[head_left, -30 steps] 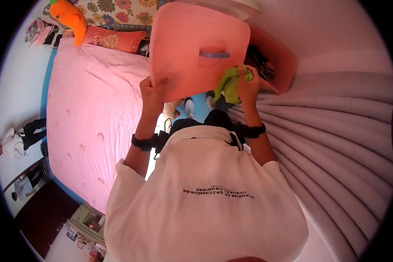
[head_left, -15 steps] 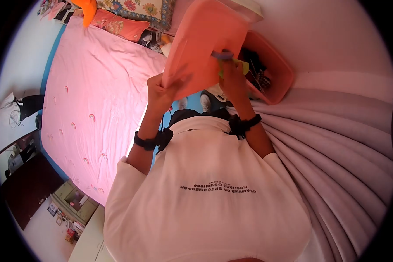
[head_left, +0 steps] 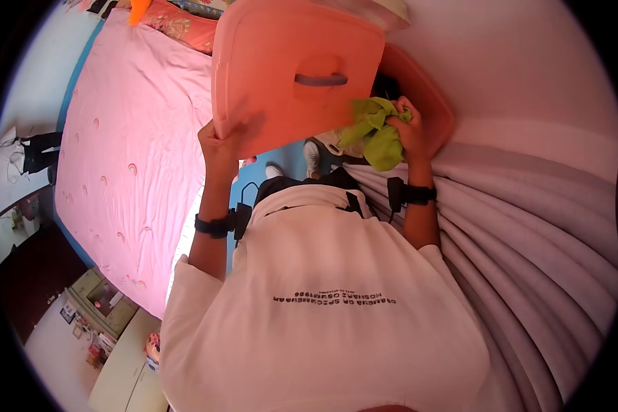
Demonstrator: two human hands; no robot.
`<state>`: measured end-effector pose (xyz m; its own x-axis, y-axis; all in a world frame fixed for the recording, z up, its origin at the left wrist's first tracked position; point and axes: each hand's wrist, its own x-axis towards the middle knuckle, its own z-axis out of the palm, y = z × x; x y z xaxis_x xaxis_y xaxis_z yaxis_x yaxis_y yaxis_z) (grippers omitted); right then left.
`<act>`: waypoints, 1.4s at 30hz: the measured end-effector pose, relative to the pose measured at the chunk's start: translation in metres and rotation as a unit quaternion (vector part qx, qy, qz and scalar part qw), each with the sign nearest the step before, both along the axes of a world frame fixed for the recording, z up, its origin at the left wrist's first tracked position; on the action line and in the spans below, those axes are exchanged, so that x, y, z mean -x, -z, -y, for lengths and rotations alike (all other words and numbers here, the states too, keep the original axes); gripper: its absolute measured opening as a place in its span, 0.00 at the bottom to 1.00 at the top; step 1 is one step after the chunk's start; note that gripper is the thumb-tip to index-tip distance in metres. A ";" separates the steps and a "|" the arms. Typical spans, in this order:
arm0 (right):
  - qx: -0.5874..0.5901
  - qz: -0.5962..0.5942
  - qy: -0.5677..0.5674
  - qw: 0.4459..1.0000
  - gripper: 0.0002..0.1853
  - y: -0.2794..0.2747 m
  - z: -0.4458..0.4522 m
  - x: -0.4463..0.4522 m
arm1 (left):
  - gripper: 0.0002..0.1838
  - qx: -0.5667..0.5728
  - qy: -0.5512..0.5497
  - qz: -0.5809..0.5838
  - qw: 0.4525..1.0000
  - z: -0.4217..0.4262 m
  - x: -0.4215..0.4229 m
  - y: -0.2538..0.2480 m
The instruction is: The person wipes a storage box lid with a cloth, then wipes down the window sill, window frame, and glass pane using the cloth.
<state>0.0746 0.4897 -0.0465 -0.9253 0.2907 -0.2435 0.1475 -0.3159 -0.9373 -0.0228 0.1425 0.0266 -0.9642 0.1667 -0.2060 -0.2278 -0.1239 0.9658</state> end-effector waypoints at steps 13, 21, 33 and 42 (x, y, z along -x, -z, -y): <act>0.269 -0.120 -0.067 0.953 0.18 0.056 -0.001 0.074 | 0.14 -0.067 -0.123 -0.008 0.990 0.023 0.013 0.079; -0.157 -0.034 -0.227 0.961 0.24 -0.017 0.076 0.132 | 0.09 -0.050 -0.099 -0.056 0.992 0.034 0.039 0.078; -0.474 -0.183 -0.207 0.836 0.11 0.011 0.089 0.157 | 0.10 -0.102 -0.151 -0.055 0.982 0.011 0.028 0.068; -0.477 -0.097 -0.220 0.845 0.23 0.013 0.022 0.203 | 0.11 -0.106 -0.203 -0.043 0.973 -0.010 0.023 0.074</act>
